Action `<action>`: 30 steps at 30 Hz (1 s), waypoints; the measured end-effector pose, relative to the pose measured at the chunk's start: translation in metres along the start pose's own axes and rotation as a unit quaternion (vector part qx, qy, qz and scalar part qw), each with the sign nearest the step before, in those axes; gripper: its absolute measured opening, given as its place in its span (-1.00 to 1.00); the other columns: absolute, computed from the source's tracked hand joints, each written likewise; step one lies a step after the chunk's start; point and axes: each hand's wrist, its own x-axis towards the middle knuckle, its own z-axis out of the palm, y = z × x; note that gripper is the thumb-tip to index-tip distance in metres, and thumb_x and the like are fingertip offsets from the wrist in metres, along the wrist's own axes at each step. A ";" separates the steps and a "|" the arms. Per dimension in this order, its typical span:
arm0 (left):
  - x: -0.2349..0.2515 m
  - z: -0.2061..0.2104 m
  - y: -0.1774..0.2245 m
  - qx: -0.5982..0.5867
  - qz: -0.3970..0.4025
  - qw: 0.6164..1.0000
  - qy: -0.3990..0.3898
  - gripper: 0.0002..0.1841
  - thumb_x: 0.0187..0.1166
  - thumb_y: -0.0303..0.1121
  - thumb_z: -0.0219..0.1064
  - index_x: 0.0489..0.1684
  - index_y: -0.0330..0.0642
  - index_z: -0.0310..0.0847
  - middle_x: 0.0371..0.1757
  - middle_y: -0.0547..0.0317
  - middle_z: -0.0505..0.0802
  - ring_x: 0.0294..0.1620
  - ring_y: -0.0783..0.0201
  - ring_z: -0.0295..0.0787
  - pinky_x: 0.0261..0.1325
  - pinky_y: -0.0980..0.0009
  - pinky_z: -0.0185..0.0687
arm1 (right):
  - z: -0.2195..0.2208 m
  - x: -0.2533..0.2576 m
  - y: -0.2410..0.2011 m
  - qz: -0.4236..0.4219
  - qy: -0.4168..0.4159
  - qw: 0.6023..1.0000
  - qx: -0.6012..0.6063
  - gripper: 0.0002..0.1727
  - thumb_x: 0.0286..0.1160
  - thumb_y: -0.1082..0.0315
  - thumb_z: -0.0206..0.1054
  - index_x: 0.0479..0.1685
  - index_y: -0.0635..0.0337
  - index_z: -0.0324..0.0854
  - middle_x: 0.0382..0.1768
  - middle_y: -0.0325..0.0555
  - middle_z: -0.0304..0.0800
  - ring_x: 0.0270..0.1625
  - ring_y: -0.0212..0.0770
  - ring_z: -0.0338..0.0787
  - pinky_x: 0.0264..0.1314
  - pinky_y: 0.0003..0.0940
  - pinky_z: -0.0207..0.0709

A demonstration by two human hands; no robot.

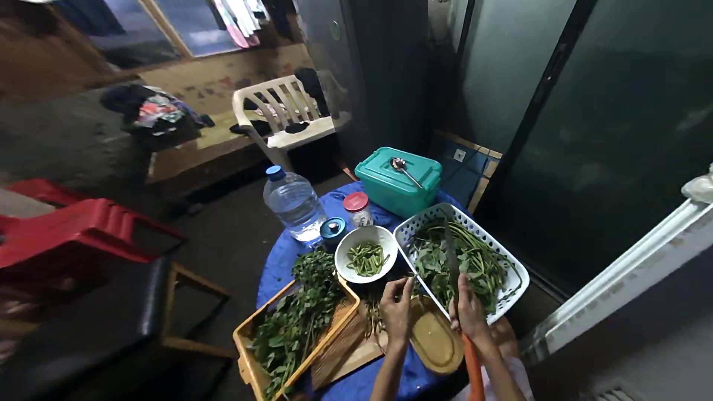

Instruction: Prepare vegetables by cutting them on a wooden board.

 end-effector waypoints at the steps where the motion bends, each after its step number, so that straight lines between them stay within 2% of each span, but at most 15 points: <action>1: -0.004 0.008 0.001 -0.009 0.003 1.000 0.000 -0.84 0.56 -0.40 0.46 -0.11 -0.33 0.81 -0.15 0.10 0.89 -0.13 0.42 0.81 0.08 0.45 0.71 | 0.004 -0.005 -0.003 0.013 -0.007 0.999 0.043 -0.23 0.89 -0.14 -0.47 0.42 0.32 0.45 -0.72 -0.22 0.48 -0.76 -0.29 0.50 -0.66 -0.34 0.52; 4: -0.016 0.031 0.002 -0.051 -0.015 0.999 0.001 -0.82 0.59 -0.38 0.44 -0.08 -0.34 0.80 -0.16 0.10 0.89 -0.16 0.43 0.81 0.02 0.46 0.72 | 0.015 -0.008 -0.002 0.004 -0.011 0.995 0.103 -0.21 0.89 -0.12 -0.50 0.45 0.31 0.47 -0.76 -0.26 0.45 -0.79 -0.35 0.45 -0.71 -0.39 0.46; 7: -0.023 0.044 0.007 -0.110 -0.052 0.992 0.018 -0.83 0.60 -0.43 0.43 -0.06 -0.38 0.78 -0.18 0.09 0.90 -0.17 0.41 0.82 0.02 0.45 0.74 | 0.018 -0.008 -0.002 0.016 -0.040 0.992 0.116 -0.20 0.88 -0.14 -0.53 0.35 0.30 0.50 -0.81 -0.28 0.41 -0.83 -0.36 0.44 -0.75 -0.42 0.45; 9: -0.028 0.048 0.013 -0.144 -0.079 0.986 0.020 -0.85 0.59 -0.47 0.42 -0.06 -0.38 0.78 -0.21 0.10 0.91 -0.26 0.41 0.83 -0.07 0.46 0.78 | 0.022 -0.013 -0.003 0.018 -0.014 0.996 0.087 -0.20 0.89 -0.14 -0.49 0.04 0.31 0.60 -0.79 -0.26 0.44 -0.79 -0.36 0.45 -0.70 -0.40 0.48; 10: -0.031 0.049 0.015 -0.152 -0.094 0.984 0.019 -0.85 0.59 -0.46 0.43 -0.06 -0.36 0.78 -0.24 0.12 0.90 -0.35 0.44 0.80 -0.19 0.49 0.76 | 0.025 -0.015 -0.004 0.011 0.019 0.998 0.058 -0.21 0.90 -0.12 -0.43 -0.11 0.31 0.63 -0.71 -0.21 0.50 -0.71 -0.33 0.49 -0.59 -0.35 0.52; 11: -0.033 0.050 0.016 -0.154 -0.108 0.982 0.019 -0.85 0.59 -0.43 0.44 -0.06 -0.35 0.78 -0.30 0.14 0.88 -0.46 0.46 0.74 -0.33 0.51 0.70 | 0.025 -0.018 -0.004 0.000 0.044 0.999 0.033 -0.22 0.91 -0.09 -0.37 0.02 0.37 0.68 -0.53 -0.08 0.62 -0.53 -0.25 0.60 -0.36 -0.23 0.60; 12: -0.036 0.049 0.017 -0.153 -0.118 0.981 0.017 -0.85 0.59 -0.42 0.44 -0.07 -0.34 0.78 -0.32 0.14 0.86 -0.50 0.46 0.70 -0.38 0.51 0.67 | 0.025 -0.019 -0.004 -0.008 0.056 0.998 0.012 -0.22 0.91 -0.08 -0.35 0.18 0.41 0.67 -0.32 0.07 0.73 -0.32 -0.16 0.69 -0.10 -0.10 0.63; 15: -0.044 0.045 0.010 -0.139 -0.098 0.985 0.019 -0.85 0.57 -0.43 0.44 -0.11 -0.37 0.78 -0.28 0.13 0.88 -0.30 0.45 0.80 -0.08 0.48 0.75 | 0.030 -0.012 0.005 -0.046 0.092 0.993 -0.058 -0.21 0.91 -0.09 -0.33 0.13 0.44 0.68 -0.36 0.14 0.69 -0.33 -0.05 0.67 -0.12 0.02 0.60; 16: -0.045 0.043 0.003 -0.140 -0.079 0.986 0.030 -0.85 0.56 -0.44 0.44 -0.13 -0.38 0.78 -0.27 0.12 0.89 -0.26 0.44 0.81 -0.04 0.48 0.76 | 0.029 -0.008 0.010 -0.053 0.089 0.992 -0.070 -0.21 0.90 -0.10 -0.34 0.15 0.45 0.65 -0.38 0.14 0.67 -0.36 -0.02 0.65 -0.16 0.05 0.59; 18: -0.040 0.033 -0.011 -0.134 -0.051 0.988 0.062 -0.85 0.57 -0.44 0.43 -0.11 -0.38 0.77 -0.24 0.10 0.89 -0.23 0.42 0.83 -0.03 0.46 0.77 | 0.025 0.007 0.019 -0.065 0.090 0.990 -0.082 -0.19 0.87 -0.16 -0.39 0.19 0.39 0.60 -0.50 0.00 0.57 -0.52 -0.09 0.59 -0.39 -0.03 0.59; 21: -0.017 -0.001 -0.032 -0.052 -0.036 0.993 0.100 -0.80 0.59 -0.40 0.42 -0.01 -0.36 0.79 -0.10 0.04 0.90 -0.11 0.36 0.84 0.06 0.40 0.76 | 0.009 0.027 0.025 -0.065 0.099 0.988 -0.103 -0.20 0.87 -0.18 -0.39 0.35 0.36 0.53 -0.48 0.06 0.57 -0.50 -0.02 0.61 -0.38 0.03 0.58; 23: -0.004 -0.031 -0.051 0.047 -0.084 0.993 0.068 -0.63 0.60 -0.31 0.43 0.25 -0.38 0.73 0.14 -0.16 0.84 0.07 0.12 0.82 0.23 0.20 0.70 | 0.001 0.034 0.026 -0.056 0.093 0.985 -0.134 -0.22 0.88 -0.17 -0.34 0.50 0.34 0.46 -0.42 0.17 0.62 -0.46 0.08 0.64 -0.33 0.11 0.59; 25: 0.005 -0.064 -0.066 0.113 -0.170 0.979 0.000 -0.36 0.58 -0.23 0.45 0.59 -0.41 0.45 0.41 -0.35 0.67 0.28 -0.09 0.71 0.42 0.05 0.59 | -0.003 0.036 0.027 -0.030 0.082 0.983 -0.162 -0.24 0.88 -0.17 -0.30 0.64 0.29 0.34 -0.40 0.22 0.64 -0.47 0.11 0.63 -0.34 0.13 0.57; 27: 0.012 -0.098 -0.076 0.157 -0.176 0.972 0.006 -0.44 0.60 -0.26 0.42 0.52 -0.40 0.52 0.41 -0.33 0.69 0.33 -0.10 0.72 0.46 0.05 0.58 | -0.005 0.038 0.031 -0.017 0.075 0.982 -0.170 -0.24 0.88 -0.19 -0.30 0.71 0.26 0.25 -0.42 0.21 0.64 -0.51 0.09 0.64 -0.38 0.11 0.58; 30: 0.020 -0.160 -0.089 0.226 -0.124 0.962 0.088 -0.64 0.63 -0.31 0.37 0.24 -0.39 0.73 0.22 -0.27 0.81 0.25 -0.08 0.78 0.43 0.04 0.61 | -0.009 0.034 0.038 0.004 0.054 0.987 -0.151 -0.24 0.87 -0.19 -0.32 0.77 0.22 0.11 -0.52 0.03 0.53 -0.60 -0.07 0.59 -0.47 -0.04 0.58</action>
